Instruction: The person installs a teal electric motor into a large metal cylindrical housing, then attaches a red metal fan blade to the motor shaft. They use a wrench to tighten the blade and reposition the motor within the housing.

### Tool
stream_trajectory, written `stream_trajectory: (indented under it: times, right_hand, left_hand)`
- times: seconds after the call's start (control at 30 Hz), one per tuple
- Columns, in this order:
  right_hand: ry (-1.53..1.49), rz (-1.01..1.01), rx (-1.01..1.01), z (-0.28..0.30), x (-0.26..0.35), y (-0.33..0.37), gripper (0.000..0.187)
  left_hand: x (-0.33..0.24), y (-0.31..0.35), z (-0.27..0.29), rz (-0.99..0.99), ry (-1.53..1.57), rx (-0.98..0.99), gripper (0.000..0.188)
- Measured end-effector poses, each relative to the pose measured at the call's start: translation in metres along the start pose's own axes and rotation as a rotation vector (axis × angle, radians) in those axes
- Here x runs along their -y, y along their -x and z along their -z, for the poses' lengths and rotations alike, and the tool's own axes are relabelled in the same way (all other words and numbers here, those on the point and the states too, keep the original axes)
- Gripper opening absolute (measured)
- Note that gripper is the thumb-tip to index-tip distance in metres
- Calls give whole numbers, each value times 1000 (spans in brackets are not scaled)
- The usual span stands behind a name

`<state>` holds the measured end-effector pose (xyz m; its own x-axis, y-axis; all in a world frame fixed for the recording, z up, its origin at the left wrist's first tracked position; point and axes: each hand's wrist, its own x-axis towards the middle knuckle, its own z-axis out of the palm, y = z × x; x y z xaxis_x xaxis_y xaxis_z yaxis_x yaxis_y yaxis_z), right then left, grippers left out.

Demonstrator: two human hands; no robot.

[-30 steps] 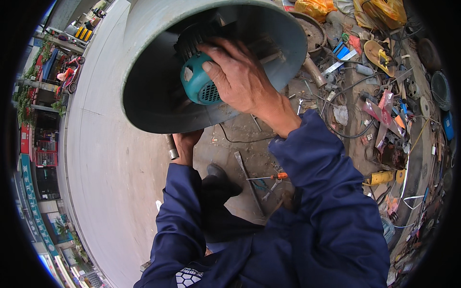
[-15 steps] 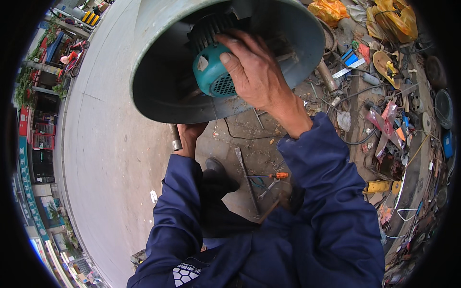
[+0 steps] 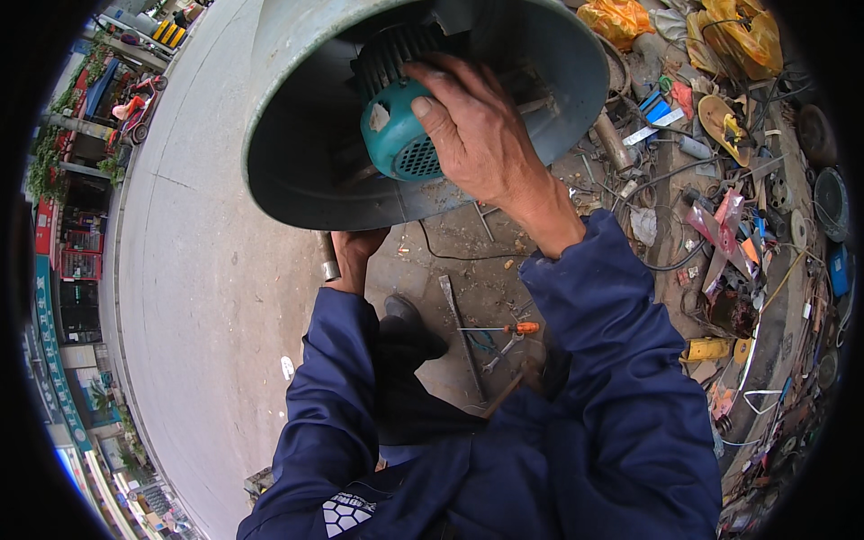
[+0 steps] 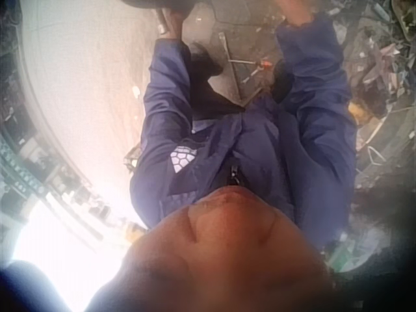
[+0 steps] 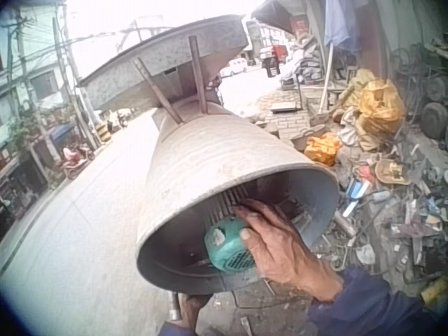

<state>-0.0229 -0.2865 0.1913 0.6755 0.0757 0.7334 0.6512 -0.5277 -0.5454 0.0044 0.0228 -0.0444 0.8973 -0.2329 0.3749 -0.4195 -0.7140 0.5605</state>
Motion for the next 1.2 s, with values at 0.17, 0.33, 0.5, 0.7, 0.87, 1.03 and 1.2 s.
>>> stream_trajectory:
  times: [0.17, 0.33, 0.5, 0.7, 0.87, 1.03, 1.2]
  right_hand:
    - [3, 6, 0, 0, -1, 0, 44]
    - [-1, 2, 2, -1, -2, 0, 44]
    - [1, 5, 3, -1, -2, 1, 44]
    - [-1, 1, 7, 0, -1, 1, 44]
    - [-4, -2, 7, 0, -1, 1, 44]
    - [-10, -1, 3, 0, -1, 1, 43]
    - [6, 14, -8, 0, -1, 1, 41]
  left_hand:
    - [4, 2, -2, 39, 72, 41, 42]
    - [5, 1, 10, 74, -141, 309, 45]
    - [6, 2, 1, 128, 144, 177, 44]
    - [8, 4, -11, -22, -14, 11, 39]
    - [-14, -1, 9, 501, 1130, -24, 37]
    - [-47, -11, 30, 902, 1937, -63, 36]
    - [-55, -15, 35, 941, 1919, -60, 36]
